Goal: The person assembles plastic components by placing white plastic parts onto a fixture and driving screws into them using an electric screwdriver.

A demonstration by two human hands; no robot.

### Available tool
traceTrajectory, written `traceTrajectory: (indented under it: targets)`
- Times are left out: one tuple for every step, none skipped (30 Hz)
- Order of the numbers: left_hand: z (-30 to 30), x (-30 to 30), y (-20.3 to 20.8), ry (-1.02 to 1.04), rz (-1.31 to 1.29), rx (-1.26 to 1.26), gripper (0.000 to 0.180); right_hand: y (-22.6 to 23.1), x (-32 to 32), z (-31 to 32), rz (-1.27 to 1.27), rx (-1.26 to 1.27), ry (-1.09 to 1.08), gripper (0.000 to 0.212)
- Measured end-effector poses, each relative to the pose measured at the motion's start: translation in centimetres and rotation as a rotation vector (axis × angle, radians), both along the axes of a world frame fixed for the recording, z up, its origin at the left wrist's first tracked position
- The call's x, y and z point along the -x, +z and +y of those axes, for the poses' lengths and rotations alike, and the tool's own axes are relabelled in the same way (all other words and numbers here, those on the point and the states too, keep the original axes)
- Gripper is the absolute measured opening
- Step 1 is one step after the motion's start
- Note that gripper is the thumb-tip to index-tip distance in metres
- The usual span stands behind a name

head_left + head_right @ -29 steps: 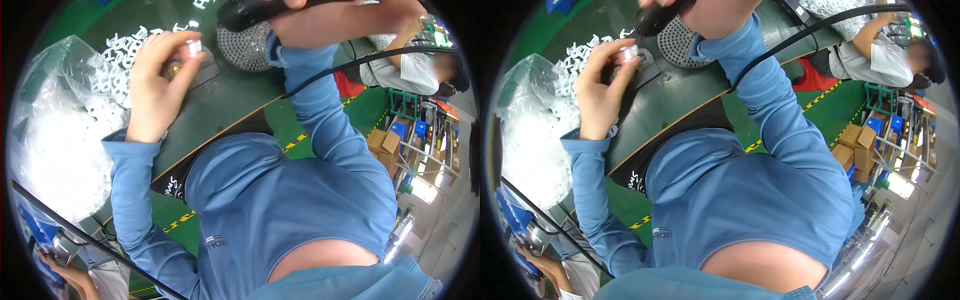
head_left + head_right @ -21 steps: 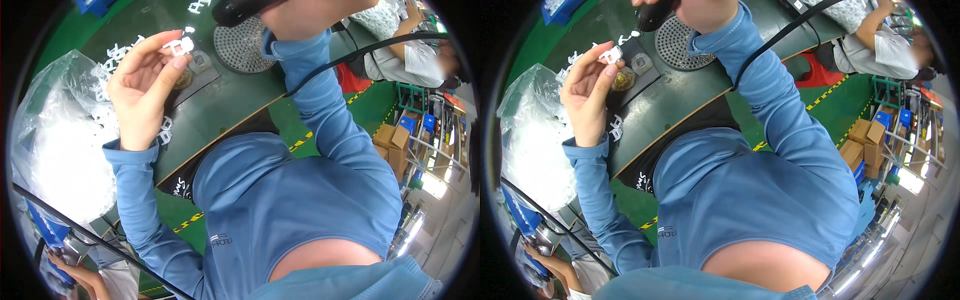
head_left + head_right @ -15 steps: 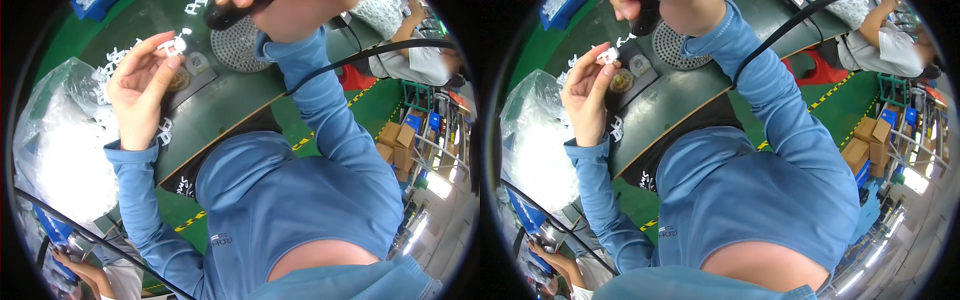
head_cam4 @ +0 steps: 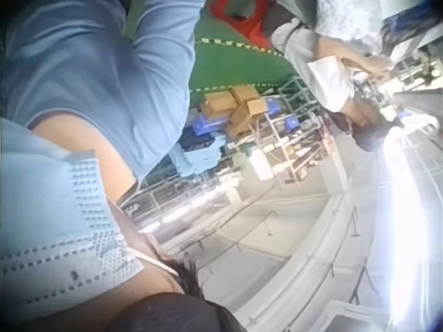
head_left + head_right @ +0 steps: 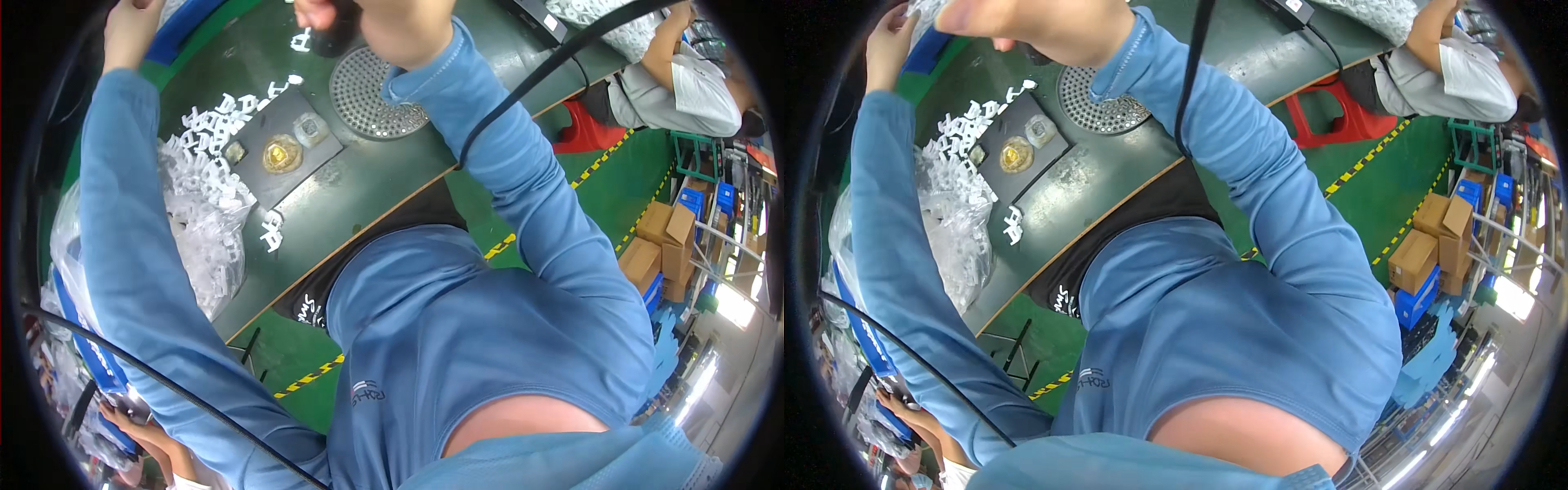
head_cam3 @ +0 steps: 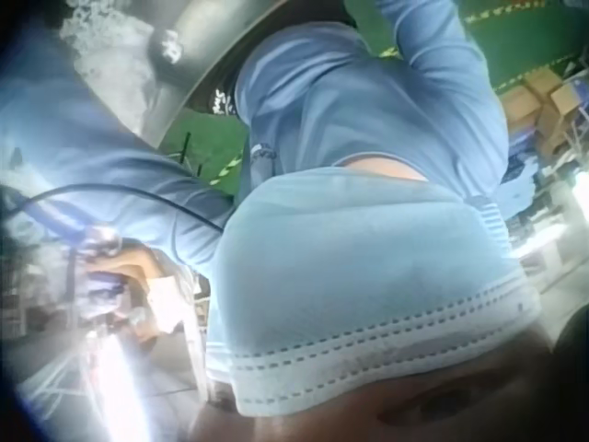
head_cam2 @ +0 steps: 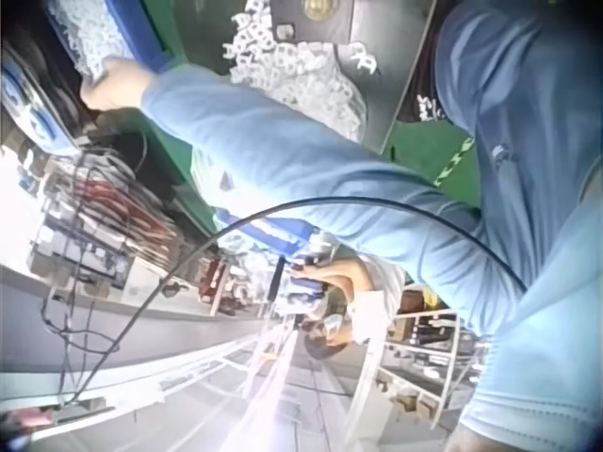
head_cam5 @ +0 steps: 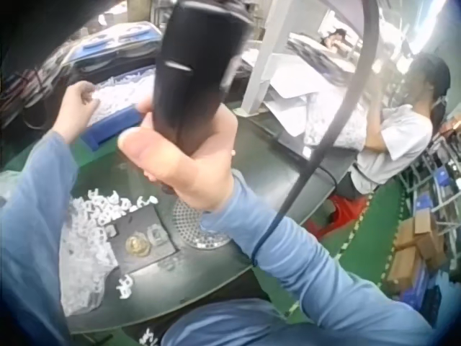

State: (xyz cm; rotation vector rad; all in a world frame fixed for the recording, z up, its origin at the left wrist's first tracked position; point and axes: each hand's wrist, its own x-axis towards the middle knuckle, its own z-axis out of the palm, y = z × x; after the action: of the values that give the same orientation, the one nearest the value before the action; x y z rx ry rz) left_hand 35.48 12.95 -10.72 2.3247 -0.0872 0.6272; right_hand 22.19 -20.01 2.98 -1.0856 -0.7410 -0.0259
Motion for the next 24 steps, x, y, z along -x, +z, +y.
traceTrajectory:
  targets:
    - [3.8,5.6,3.3,0.122,0.006,-0.115,0.035,1.3,1.7,2.4,0.02,-0.048,0.115,0.032]
    - [4.1,11.9,6.3,0.062,0.065,-0.162,0.036,1.8,2.9,4.2,0.022,-0.126,0.201,0.032]
    - [2.7,17.6,9.3,0.093,0.224,-0.297,0.032,2.5,3.8,5.6,0.02,-0.197,0.266,0.032]
    - [0.1,21.7,10.9,0.02,0.292,-0.197,0.032,2.8,4.3,7.1,-0.089,-0.299,0.262,0.033]
    - [-3.0,24.0,11.5,-0.083,0.349,-0.073,0.04,3.2,4.5,7.4,-0.1,-0.333,0.314,0.033]
    - [-6.2,25.0,12.8,-0.09,0.391,-0.184,0.042,3.9,4.3,7.0,-0.121,-0.352,0.336,0.033]
    - [-7.2,26.8,13.4,-0.044,0.531,-0.278,0.044,3.7,4.9,7.8,-0.109,-0.378,0.373,0.033]
    - [-9.9,25.3,11.9,-0.057,0.466,-0.385,0.041,2.7,3.8,6.3,-0.125,-0.317,0.283,0.033]
    - [-10.5,25.5,11.8,-0.057,0.469,-0.403,0.039,2.7,3.7,6.3,-0.123,-0.301,0.262,0.033]
    - [-10.9,25.6,11.5,-0.061,0.469,-0.419,0.037,2.7,3.6,6.3,-0.123,-0.282,0.239,0.033]
    - [-10.7,25.1,10.6,-0.102,0.375,-0.407,0.033,2.6,3.5,6.4,-0.125,-0.278,0.234,0.033]
    - [-10.7,25.3,10.8,-0.095,0.376,-0.41,0.033,2.5,3.6,6.8,-0.103,-0.283,0.233,0.033]
    - [-10.8,25.5,11.1,-0.058,0.336,-0.396,0.031,2.4,3.7,7.3,-0.082,-0.286,0.23,0.033]
    - [-10.8,25.6,11.3,-0.023,0.294,-0.382,0.029,2.5,3.5,8.2,-0.094,-0.255,0.244,0.033]
    - [-10.5,25.8,11.9,-0.023,0.336,-0.239,0.026,2.6,3.3,8.7,-0.106,-0.223,0.258,0.034]
    - [-10.0,26.4,12.6,-0.023,0.377,-0.096,0.023,2.4,3.5,7.8,-0.122,-0.228,0.288,0.036]
    - [-10.0,27.6,13.5,-0.032,0.312,0.108,0.02,2.5,4.0,8.1,-0.062,-0.224,0.352,0.038]
    - [-9.9,29.0,13.6,-0.033,0.268,0.358,0.019,2.5,4.4,8.5,-0.001,-0.223,0.423,0.04]
    - [-10.6,29.8,14.1,-0.057,0.263,0.555,0.019,2.2,3.8,8.3,-0.024,-0.08,0.395,0.058]
    - [-11.3,30.5,14.5,-0.078,0.258,0.753,0.02,2.1,3.5,7.2,-0.076,-0.103,0.367,0.069]
    - [-11.2,31.9,14.4,-0.055,0.241,0.851,0.022,3.1,4.0,6.5,-0.126,-0.139,0.369,0.079]
    - [-11.5,32.5,14.3,-0.048,0.227,0.919,0.023,3.6,3.9,6.7,-0.143,-0.055,0.383,0.091]
    - [-11.8,32.8,14.2,-0.043,0.211,0.989,0.023,4.3,4.3,5.7,-0.205,-0.079,0.187,0.088]
    - [-11.8,33.2,13.9,-0.053,0.212,1.045,0.024,3.8,4.4,5.0,-0.396,-0.065,0.022,0.084]
